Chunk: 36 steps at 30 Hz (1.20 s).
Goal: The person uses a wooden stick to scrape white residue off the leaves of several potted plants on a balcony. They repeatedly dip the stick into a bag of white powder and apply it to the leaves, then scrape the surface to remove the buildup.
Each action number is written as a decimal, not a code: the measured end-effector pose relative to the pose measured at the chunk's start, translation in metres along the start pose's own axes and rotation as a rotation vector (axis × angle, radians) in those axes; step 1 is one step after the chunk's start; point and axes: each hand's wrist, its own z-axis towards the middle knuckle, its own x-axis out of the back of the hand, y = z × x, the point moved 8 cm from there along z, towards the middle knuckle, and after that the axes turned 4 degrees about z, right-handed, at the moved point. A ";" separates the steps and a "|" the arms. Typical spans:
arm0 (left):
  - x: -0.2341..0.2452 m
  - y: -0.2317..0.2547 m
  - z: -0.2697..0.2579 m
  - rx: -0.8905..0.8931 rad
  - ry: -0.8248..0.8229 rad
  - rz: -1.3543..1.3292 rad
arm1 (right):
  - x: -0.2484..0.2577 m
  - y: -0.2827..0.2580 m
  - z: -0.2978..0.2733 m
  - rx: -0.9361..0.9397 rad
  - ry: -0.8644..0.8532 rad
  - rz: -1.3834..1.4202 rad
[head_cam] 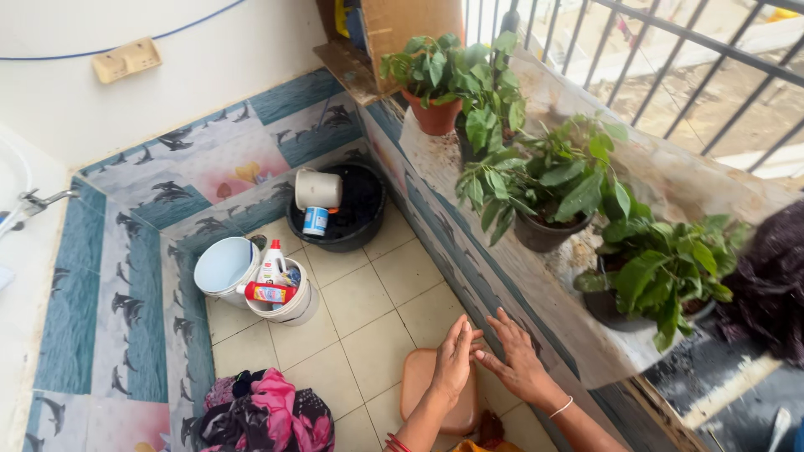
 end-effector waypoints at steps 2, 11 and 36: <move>0.014 0.017 0.011 -0.014 0.069 0.034 | 0.003 -0.014 0.030 0.064 -0.013 0.040; 0.047 0.069 0.066 -0.177 0.214 -0.005 | 0.000 -0.038 0.118 0.137 -0.075 0.135; 0.188 0.232 0.266 -0.377 0.284 -0.148 | -0.004 -0.178 0.381 -0.096 0.182 0.759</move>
